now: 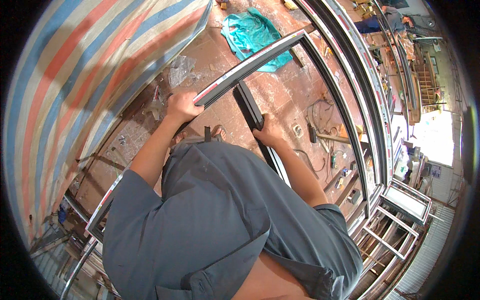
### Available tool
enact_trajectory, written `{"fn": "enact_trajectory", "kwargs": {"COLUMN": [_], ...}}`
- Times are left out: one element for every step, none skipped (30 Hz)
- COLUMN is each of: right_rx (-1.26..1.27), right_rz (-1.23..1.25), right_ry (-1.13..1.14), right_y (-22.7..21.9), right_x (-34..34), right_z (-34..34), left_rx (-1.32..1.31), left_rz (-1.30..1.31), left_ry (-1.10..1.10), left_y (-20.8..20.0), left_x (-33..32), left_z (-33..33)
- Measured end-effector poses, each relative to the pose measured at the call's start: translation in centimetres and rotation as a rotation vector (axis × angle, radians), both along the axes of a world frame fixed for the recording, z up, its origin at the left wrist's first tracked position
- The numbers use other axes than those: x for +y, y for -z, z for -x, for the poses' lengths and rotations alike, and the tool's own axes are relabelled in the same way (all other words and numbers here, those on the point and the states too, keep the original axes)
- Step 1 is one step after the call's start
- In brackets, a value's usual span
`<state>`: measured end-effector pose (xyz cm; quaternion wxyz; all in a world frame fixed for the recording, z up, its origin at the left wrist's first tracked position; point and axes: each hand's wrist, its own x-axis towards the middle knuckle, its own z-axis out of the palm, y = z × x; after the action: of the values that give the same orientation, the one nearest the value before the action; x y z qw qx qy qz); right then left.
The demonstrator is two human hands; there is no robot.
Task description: The person assembles a window frame by aligning metal profiles and securing them with a cordless drill. They handle multiple frame pieces, position them on a workbench, and fasten joints using screws.
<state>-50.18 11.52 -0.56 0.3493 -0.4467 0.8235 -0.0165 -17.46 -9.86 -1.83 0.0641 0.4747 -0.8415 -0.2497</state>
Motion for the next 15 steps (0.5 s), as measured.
{"fn": "enact_trajectory", "kwargs": {"right_rx": [-0.009,-0.003,0.005,0.013,0.013,0.013,0.013,0.012,0.012,0.012,0.016,0.02,0.025,0.044,0.064], "right_rz": [-0.021,0.006,0.032,0.059,0.057,0.056,0.054,0.043,0.031,0.019,0.039,0.058,0.078,0.056,0.034], "right_ry": [0.001,-0.004,-0.008,-0.011,-0.018,-0.024,-0.03,-0.023,-0.016,-0.009,-0.012,-0.015,-0.019,-0.02,-0.021], "right_y": [-0.1,0.4,1.1,1.8,1.9,1.9,1.9,1.9,1.9,1.9,2.1,2.2,2.3,2.0,1.6], "right_x": [-0.1,0.1,0.5,1.0,0.9,0.9,0.8,0.8,0.7,0.7,0.8,1.0,1.1,0.9,0.7], "right_z": [-0.2,-0.2,-0.1,0.2,0.1,0.1,0.1,0.1,0.2,0.2,0.2,0.3,0.3,0.1,-0.2], "left_rx": [-0.008,-0.013,-0.018,-0.005,0.005,0.015,0.003,-0.005,-0.014,-0.008,-0.003,0.002,-0.007,-0.015,-0.023], "left_rz": [-0.004,-0.01,-0.015,-0.013,-0.01,-0.007,-0.014,-0.021,-0.028,-0.02,-0.013,-0.006,-0.016,-0.026,-0.037], "left_ry": [-0.003,0.001,0.005,0.012,0.011,0.01,0.005,0.0,-0.005,0.0,0.004,0.008,0.008,0.004,0.001], "left_y": [0.1,0.2,0.2,0.2,0.1,0.0,-0.1,-0.1,-0.1,-0.2,-0.1,-0.1,-0.1,0.0,0.0], "left_x": [0.0,-0.1,-0.1,-0.1,0.0,0.0,0.0,0.0,-0.1,0.0,0.0,0.0,0.0,-0.1,-0.1], "left_z": [0.0,0.2,0.4,0.5,0.5,0.4,0.4,0.4,0.4,0.5,0.5,0.5,0.6,0.6,0.5]}}
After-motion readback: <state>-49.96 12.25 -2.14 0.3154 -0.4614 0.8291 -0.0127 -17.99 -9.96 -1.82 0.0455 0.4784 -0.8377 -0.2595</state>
